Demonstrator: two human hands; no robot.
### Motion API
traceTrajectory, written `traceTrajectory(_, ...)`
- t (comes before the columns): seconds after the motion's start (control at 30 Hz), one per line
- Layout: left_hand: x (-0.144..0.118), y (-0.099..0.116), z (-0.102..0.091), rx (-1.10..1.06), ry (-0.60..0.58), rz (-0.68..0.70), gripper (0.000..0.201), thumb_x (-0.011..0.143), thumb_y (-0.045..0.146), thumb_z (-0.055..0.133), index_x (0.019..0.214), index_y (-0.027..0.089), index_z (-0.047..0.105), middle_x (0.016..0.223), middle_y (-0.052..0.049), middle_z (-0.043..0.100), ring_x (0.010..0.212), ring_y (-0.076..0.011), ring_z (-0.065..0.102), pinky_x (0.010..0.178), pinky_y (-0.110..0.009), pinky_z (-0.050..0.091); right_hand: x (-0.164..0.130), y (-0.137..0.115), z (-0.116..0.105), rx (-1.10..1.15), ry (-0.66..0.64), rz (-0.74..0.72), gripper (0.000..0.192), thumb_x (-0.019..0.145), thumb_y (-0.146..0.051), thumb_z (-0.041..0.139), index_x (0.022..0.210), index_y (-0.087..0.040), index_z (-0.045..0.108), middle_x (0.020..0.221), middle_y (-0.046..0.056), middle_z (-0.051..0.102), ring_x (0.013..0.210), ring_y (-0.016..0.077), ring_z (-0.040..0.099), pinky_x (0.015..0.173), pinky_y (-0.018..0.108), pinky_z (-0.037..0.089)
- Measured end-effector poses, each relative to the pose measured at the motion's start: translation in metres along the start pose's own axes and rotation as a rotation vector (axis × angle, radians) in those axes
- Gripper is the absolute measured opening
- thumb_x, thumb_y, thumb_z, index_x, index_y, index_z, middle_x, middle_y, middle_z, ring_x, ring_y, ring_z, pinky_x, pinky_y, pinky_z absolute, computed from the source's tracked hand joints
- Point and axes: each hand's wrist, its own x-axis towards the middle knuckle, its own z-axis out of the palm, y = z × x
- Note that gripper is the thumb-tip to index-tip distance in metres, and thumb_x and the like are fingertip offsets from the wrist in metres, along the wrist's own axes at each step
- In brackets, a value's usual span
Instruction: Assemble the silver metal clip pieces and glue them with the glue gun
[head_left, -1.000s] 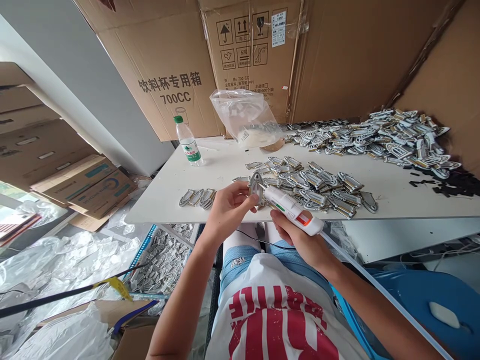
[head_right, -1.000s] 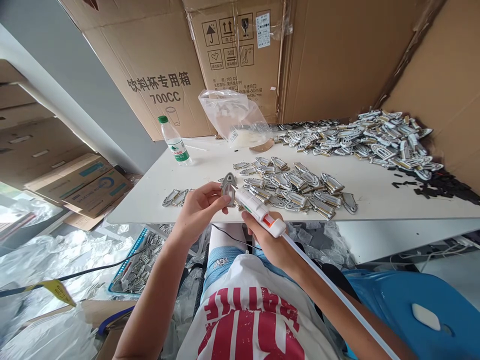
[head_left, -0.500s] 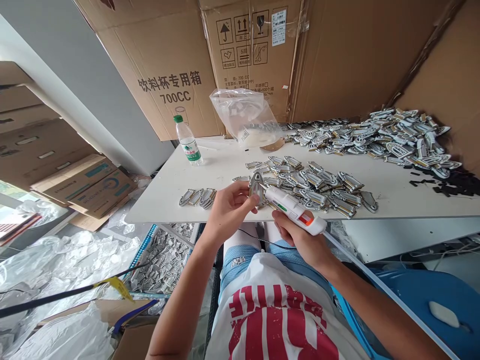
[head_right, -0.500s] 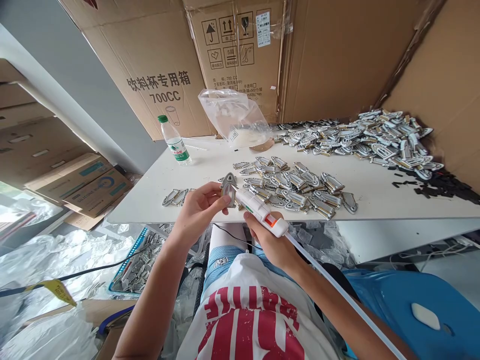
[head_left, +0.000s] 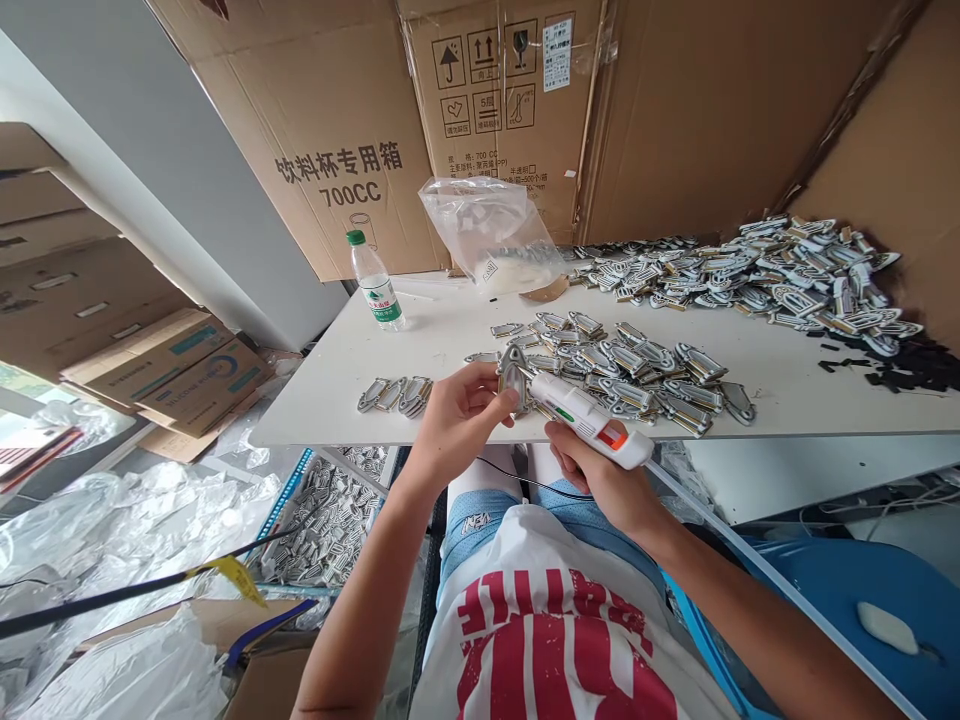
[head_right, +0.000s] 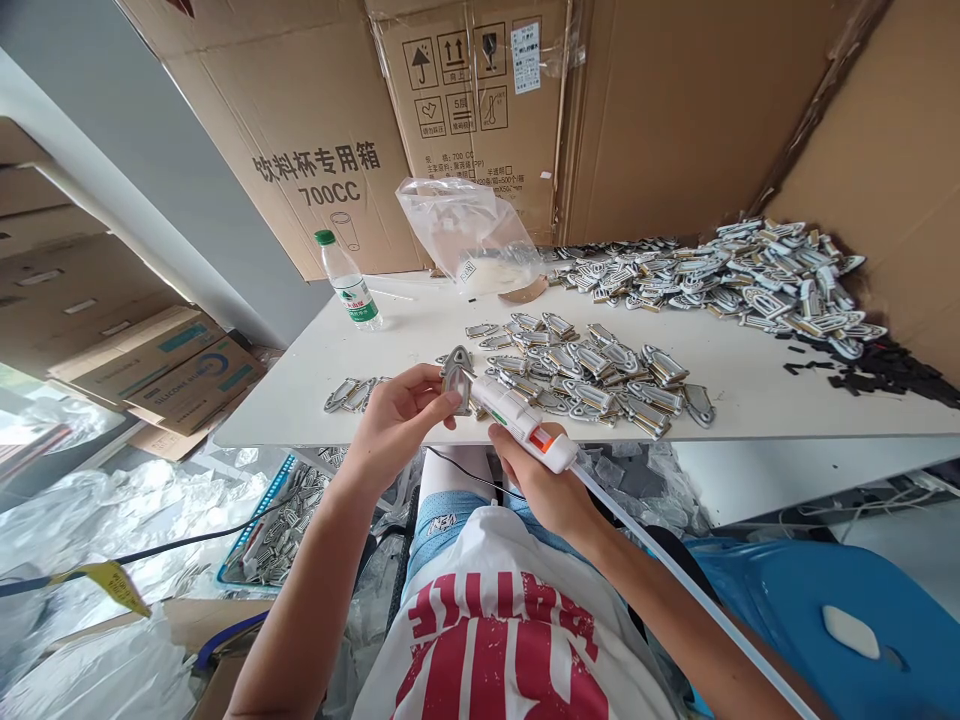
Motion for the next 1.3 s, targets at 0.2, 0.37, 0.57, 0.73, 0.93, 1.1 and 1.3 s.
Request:
traceTrajectory(0.2,0.0,-0.002,-0.001,0.008,0.002,-0.005,0.018,0.093,0.032,0.08,0.102,0.018,0.075,0.09,-0.003,0.072,0.078,-0.0142,0.067,0.072,-0.027,0.062,0.001,0.002,0.0,0.014,-0.007,-0.006,0.062,0.102,-0.056,0.066,0.056,-0.024,0.04,0.05,-0.004,0.039,0.049,0.0119,0.035,0.051,0.031,0.027)
traceTrajectory(0.37,0.0,-0.001,0.0,0.049,0.008,0.01,0.017,0.093,0.032,0.079,0.102,0.018,0.075,0.09,-0.004,0.073,0.077,-0.0141,0.067,0.073,-0.028,0.063,0.002,0.003,0.001,0.06,0.011,0.021,0.06,0.099,-0.057,0.069,0.057,-0.024,0.042,0.051,-0.005,0.039,0.048,0.0116,0.033,0.049,0.031,0.025)
traceTrajectory(0.57,0.004,-0.001,0.002,0.177,0.076,0.081,0.017,0.091,0.033,0.08,0.1,0.019,0.075,0.09,-0.004,0.076,0.076,-0.0167,0.072,0.072,-0.03,0.065,0.006,-0.003,0.0,0.08,0.03,0.033,0.055,0.096,-0.059,0.072,0.059,-0.023,0.054,0.05,-0.005,0.042,0.047,0.0112,0.035,0.048,0.03,0.026)
traceTrajectory(0.73,0.006,-0.007,0.005,0.31,0.154,0.157,0.02,0.094,0.036,0.079,0.105,0.02,0.076,0.092,-0.005,0.077,0.083,-0.0205,0.075,0.075,-0.033,0.066,0.009,-0.006,-0.005,0.052,0.025,0.029,0.048,0.097,-0.063,0.071,0.077,-0.02,0.074,0.049,-0.007,0.042,0.048,0.0106,0.033,0.049,0.028,0.025)
traceTrajectory(0.93,0.004,-0.005,0.01,0.509,0.236,0.258,0.018,0.097,0.033,0.074,0.111,0.022,0.075,0.095,-0.004,0.079,0.085,-0.0215,0.077,0.085,-0.037,0.065,0.01,-0.008,-0.007,0.114,-0.014,0.001,0.045,0.098,-0.063,0.071,0.086,-0.02,0.074,0.061,-0.005,0.053,0.051,0.0099,0.033,0.049,0.028,0.026)
traceTrajectory(1.1,0.005,-0.003,0.013,0.623,0.283,0.363,0.012,0.098,0.026,0.072,0.109,0.022,0.075,0.093,-0.002,0.079,0.083,-0.019,0.075,0.088,-0.034,0.061,0.012,-0.007,-0.006,0.184,-0.045,0.019,0.04,0.095,-0.06,0.075,0.089,-0.021,0.071,0.066,-0.005,0.054,0.052,0.0099,0.033,0.048,0.028,0.024)
traceTrajectory(1.3,0.006,-0.004,0.012,0.693,0.292,0.439,0.011,0.099,0.024,0.072,0.11,0.023,0.074,0.093,-0.002,0.078,0.083,-0.0194,0.075,0.086,-0.033,0.06,0.011,-0.009,-0.006,0.188,-0.044,0.014,0.038,0.096,-0.057,0.074,0.084,-0.022,0.068,0.065,-0.006,0.051,0.051,0.0098,0.032,0.048,0.028,0.022)
